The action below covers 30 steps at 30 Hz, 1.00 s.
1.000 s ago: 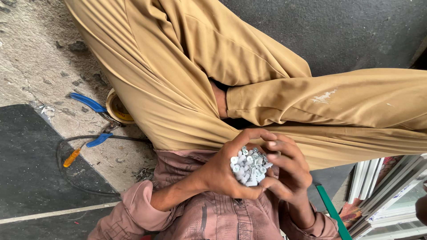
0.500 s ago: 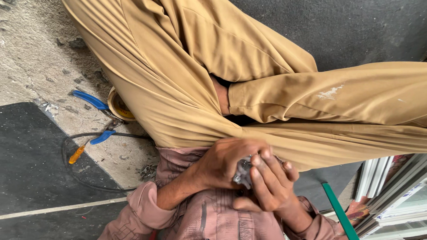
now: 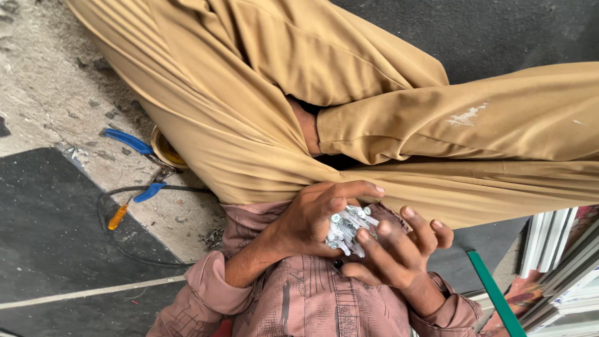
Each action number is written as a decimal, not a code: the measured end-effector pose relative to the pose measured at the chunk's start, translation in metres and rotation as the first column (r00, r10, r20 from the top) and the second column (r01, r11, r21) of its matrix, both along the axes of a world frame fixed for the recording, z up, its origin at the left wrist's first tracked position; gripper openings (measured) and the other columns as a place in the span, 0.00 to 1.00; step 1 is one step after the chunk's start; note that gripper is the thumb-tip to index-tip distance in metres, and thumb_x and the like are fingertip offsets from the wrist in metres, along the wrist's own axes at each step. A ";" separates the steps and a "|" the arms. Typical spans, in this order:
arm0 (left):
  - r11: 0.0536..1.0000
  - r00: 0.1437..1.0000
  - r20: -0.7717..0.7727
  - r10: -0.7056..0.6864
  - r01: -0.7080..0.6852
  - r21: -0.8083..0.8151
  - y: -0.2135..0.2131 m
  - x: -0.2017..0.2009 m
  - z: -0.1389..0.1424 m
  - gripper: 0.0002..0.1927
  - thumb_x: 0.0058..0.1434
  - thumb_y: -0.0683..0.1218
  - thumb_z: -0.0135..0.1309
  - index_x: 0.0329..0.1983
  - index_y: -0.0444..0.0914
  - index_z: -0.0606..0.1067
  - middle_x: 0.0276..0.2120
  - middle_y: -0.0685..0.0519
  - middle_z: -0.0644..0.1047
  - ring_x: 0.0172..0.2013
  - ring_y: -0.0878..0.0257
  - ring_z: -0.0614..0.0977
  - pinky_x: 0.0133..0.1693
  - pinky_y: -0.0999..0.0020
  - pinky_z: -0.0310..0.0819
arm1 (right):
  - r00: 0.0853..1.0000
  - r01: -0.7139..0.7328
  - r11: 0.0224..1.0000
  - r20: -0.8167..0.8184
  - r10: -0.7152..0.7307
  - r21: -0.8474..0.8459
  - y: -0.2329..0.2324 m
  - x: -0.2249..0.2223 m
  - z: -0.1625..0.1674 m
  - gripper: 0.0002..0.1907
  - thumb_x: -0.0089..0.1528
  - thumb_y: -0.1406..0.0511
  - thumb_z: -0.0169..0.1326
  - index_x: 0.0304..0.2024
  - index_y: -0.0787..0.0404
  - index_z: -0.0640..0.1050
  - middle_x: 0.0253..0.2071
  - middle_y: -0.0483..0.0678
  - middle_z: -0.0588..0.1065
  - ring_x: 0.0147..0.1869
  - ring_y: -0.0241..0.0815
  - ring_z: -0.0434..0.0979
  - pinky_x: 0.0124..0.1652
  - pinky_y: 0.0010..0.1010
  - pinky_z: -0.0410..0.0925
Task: The person sits on the floor and inserts screws into white plastic wall anchors one at a time, gathering the paired anchors and screws into a bundle in one hand while picking additional pieces from piles on the floor. The bundled assemblies are placed back onto the floor mat.
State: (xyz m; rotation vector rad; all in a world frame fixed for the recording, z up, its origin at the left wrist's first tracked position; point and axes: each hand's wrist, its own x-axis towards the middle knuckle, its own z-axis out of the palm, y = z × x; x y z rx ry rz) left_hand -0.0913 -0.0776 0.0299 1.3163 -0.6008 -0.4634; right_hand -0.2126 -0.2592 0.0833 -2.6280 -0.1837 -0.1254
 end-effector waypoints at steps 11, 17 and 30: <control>0.991 0.989 0.086 -0.121 0.116 0.063 -0.001 0.002 -0.001 0.50 0.64 0.48 0.66 0.78 0.52 0.45 0.58 0.48 0.78 0.53 0.53 0.85 0.47 0.60 0.80 | 0.997 0.051 0.989 0.041 -0.058 0.139 0.001 -0.009 -0.010 0.23 0.61 0.38 0.60 0.42 0.45 0.85 0.52 0.36 0.74 0.64 0.49 0.66 0.67 0.47 0.50; 0.996 0.995 0.044 -0.087 0.088 -0.013 0.000 0.004 0.000 0.52 0.61 0.49 0.68 0.77 0.51 0.45 0.56 0.46 0.77 0.53 0.51 0.85 0.47 0.59 0.80 | 0.988 0.112 0.976 0.081 -0.129 0.189 0.003 -0.018 -0.020 0.29 0.65 0.36 0.54 0.52 0.49 0.79 0.64 0.43 0.67 0.66 0.53 0.67 0.66 0.48 0.54; 0.997 0.993 0.090 -0.073 0.071 0.019 0.008 0.001 -0.002 0.39 0.65 0.53 0.65 0.71 0.47 0.54 0.52 0.46 0.80 0.46 0.54 0.86 0.44 0.58 0.80 | 0.998 -0.014 0.999 0.056 0.013 0.031 0.002 -0.027 -0.018 0.27 0.63 0.37 0.53 0.50 0.44 0.84 0.50 0.37 0.80 0.70 0.54 0.70 0.70 0.49 0.42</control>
